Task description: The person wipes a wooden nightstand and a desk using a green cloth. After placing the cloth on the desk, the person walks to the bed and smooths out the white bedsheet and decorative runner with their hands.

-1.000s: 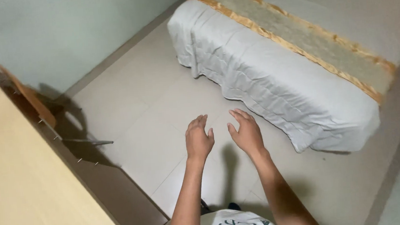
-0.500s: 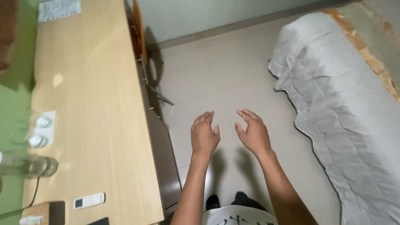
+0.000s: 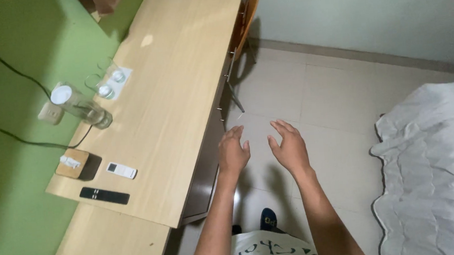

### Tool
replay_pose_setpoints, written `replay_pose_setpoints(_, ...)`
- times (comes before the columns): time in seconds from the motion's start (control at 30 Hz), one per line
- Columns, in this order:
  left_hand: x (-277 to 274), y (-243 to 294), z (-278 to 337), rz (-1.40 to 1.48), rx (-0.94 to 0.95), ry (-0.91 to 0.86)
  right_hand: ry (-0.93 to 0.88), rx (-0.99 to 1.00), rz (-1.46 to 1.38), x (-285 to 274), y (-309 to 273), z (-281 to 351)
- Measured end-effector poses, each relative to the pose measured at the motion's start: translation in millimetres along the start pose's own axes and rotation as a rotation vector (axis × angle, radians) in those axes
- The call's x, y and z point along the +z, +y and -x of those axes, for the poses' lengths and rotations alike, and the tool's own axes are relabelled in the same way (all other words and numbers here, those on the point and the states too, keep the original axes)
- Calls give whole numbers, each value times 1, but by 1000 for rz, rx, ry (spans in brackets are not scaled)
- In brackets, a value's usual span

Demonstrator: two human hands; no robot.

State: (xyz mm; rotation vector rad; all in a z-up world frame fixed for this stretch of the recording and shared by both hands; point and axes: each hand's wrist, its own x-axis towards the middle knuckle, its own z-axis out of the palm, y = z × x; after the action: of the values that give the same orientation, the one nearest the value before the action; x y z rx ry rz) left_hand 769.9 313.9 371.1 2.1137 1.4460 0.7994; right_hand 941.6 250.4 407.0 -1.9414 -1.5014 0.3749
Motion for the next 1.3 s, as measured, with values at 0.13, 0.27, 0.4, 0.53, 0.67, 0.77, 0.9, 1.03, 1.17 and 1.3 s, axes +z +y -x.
replay_pose_setpoints(0.13,-4,-5,3,-16,-97,83,-69,-119,-42,8,0,-20)
replay_pose_setpoints(0.27,-13,-22,20,-76,-202,125,-160,-212,-90,33,-9,-29)
replay_pose_setpoints(0.4,-36,-35,32,-103,-299,175,-229,-284,-120,49,-35,-34)
replay_pose_setpoints(0.53,-57,-55,41,-92,-379,250,-278,-355,-127,74,-61,-40)
replay_pose_setpoints(0.67,-70,-77,37,-94,-391,289,-316,-400,-133,92,-82,-50)
replay_pose_setpoints(0.77,-78,-89,27,-83,-387,297,-334,-390,-97,97,-102,-60)
replay_pose_setpoints(0.9,-92,-98,8,-91,-354,292,-313,-387,-104,108,-111,-78)
replay_pose_setpoints(1.03,-92,-104,-11,-71,-328,271,-299,-313,-90,103,-114,-90)
replay_pose_setpoints(1.17,-74,-96,-40,-38,-256,240,-230,-282,-71,90,-90,-108)
replay_pose_setpoints(1.3,-49,-73,-77,-13,-208,189,-184,-191,-119,68,-55,-135)
